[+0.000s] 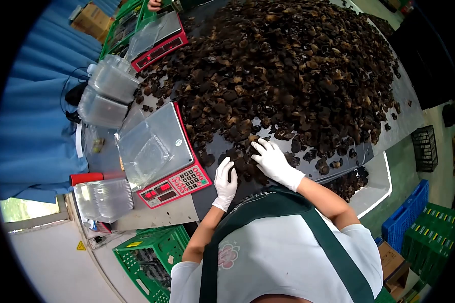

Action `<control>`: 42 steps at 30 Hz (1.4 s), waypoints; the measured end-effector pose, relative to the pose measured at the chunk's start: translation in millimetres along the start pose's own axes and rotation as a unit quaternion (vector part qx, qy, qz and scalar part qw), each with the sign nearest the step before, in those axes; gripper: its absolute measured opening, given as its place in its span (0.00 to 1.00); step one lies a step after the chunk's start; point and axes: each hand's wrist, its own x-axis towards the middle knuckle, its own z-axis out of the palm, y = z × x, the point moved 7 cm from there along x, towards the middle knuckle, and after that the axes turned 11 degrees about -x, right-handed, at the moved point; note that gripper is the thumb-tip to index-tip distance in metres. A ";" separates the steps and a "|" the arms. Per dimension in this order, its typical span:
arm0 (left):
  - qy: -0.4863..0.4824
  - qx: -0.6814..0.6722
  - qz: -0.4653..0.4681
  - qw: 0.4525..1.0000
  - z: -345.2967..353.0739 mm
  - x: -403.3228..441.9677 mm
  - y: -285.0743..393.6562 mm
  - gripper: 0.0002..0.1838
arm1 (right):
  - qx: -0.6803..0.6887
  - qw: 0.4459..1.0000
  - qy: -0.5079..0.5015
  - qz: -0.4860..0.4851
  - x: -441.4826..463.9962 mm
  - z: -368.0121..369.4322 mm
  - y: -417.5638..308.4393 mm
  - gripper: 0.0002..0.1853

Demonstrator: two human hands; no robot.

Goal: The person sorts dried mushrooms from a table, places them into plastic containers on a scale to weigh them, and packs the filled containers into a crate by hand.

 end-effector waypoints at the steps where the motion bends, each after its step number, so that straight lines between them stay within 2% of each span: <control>1: 0.011 -0.006 -0.014 1.000 -2.4 -1.3 -1.4 0.16 | -0.046 0.998 -0.036 0.010 3.3 16.6 -3.9 0.09; 3: 0.011 -0.019 -0.029 0.999 -5.1 -3.8 0.3 0.17 | -0.057 0.997 -0.051 0.005 6.4 23.7 -5.3 0.09; 5: 0.014 -0.033 -0.045 0.998 -7.6 -3.8 2.2 0.19 | 0.043 0.998 -0.038 0.021 8.9 10.5 4.1 0.07; 6: 0.007 -0.033 -0.046 0.998 -8.3 -4.6 4.0 0.20 | 0.129 0.990 -0.010 0.051 6.2 4.1 15.5 0.06; 7: -0.002 -0.032 -0.049 0.998 -8.6 -7.2 4.6 0.21 | 0.156 0.984 -0.002 0.087 0.2 -8.4 26.1 0.07; 9: -0.008 -0.024 -0.050 0.998 -9.1 -10.0 2.8 0.22 | 0.277 0.950 0.007 0.144 -16.3 -41.0 51.1 0.09; 11: -0.024 -0.024 -0.052 0.998 -8.8 -9.0 6.9 0.23 | 0.439 0.869 -0.020 0.226 -41.7 -63.8 82.9 0.11; 12: -0.053 -0.008 -0.047 0.997 -6.6 -13.2 -0.4 0.28 | 0.425 0.865 -0.072 0.258 -58.0 -81.8 97.0 0.10; 13: -0.053 -0.009 -0.046 0.997 -9.3 -11.5 1.9 0.28 | 0.410 0.857 -0.122 0.287 -78.1 -98.6 112.5 0.09; 15: -0.094 0.028 -0.023 0.995 -10.7 -8.3 12.9 0.34 | 0.209 0.908 -0.250 0.262 -126.4 -117.4 145.4 0.10; 16: -0.128 0.046 -0.009 0.991 -6.8 -12.6 6.0 0.45 | 0.123 0.901 -0.311 0.275 -150.7 -125.0 158.0 0.12; 17: -0.132 0.043 -0.008 0.990 -7.0 -12.1 9.9 0.45 | 0.037 0.883 -0.369 0.287 -169.9 -129.1 165.3 0.14; 18: -0.166 0.084 -0.020 0.982 -3.6 -11.2 13.7 0.49 | 0.038 0.881 -0.369 0.293 -177.1 -124.0 164.0 0.14; 20: -0.214 0.122 -0.035 0.969 6.5 -14.5 8.7 0.58 | -0.033 0.907 -0.264 0.327 -180.8 -121.6 168.5 0.20; 22: -0.226 0.114 -0.018 0.967 13.8 -10.4 10.6 0.58 | 0.037 0.886 -0.297 0.353 -147.8 -108.7 139.3 0.27; 24: -0.245 0.096 0.008 0.965 24.9 -4.0 13.8 0.57 | 0.074 0.939 -0.185 0.279 -129.1 -74.7 110.5 0.41; 25: -0.257 0.090 0.014 0.962 32.0 1.6 18.9 0.57 | 0.039 0.962 -0.154 0.224 -124.0 -52.3 97.1 0.48; 26: -0.268 0.094 0.034 0.958 39.4 3.5 22.1 0.58 | 0.033 0.944 -0.220 0.242 -111.9 -38.8 82.8 0.51; 27: -0.277 0.097 0.053 0.954 47.3 4.9 25.3 0.58 | 0.009 0.944 -0.229 0.237 -105.4 -27.1 71.0 0.54; 29: -0.297 0.106 0.082 0.946 62.6 10.2 36.2 0.56 | -0.004 0.946 -0.220 0.237 -94.4 -8.5 58.2 0.54; 31: -0.351 0.105 0.096 0.925 79.8 13.8 48.2 0.54 | 0.031 0.962 -0.152 0.222 -84.8 -8.2 50.4 0.53; 33: -0.359 0.110 0.150 0.914 88.7 22.3 63.3 0.52 | 0.055 0.961 -0.151 0.225 -79.4 -4.5 46.6 0.52; 36: -0.358 0.085 0.173 0.914 105.9 34.1 74.0 0.48 | 0.131 0.963 -0.040 0.234 -71.8 -3.9 56.6 0.48; 37: -0.353 0.114 0.183 0.910 112.3 37.0 74.4 0.47 | 0.221 0.931 -0.048 0.286 -73.2 -3.9 65.9 0.48; 39: -0.373 0.161 0.172 0.898 126.5 40.5 73.1 0.45 | 0.317 0.863 -0.138 0.369 -76.6 -4.0 79.9 0.48; 40: -0.363 0.179 0.180 0.897 130.0 42.9 74.0 0.44 | 0.333 0.876 -0.040 0.346 -79.0 -3.7 87.1 0.48; 42: -0.376 0.180 0.175 0.892 137.8 47.4 70.0 0.39 | 0.347 0.865 -0.033 0.360 -84.5 -2.1 101.3 0.47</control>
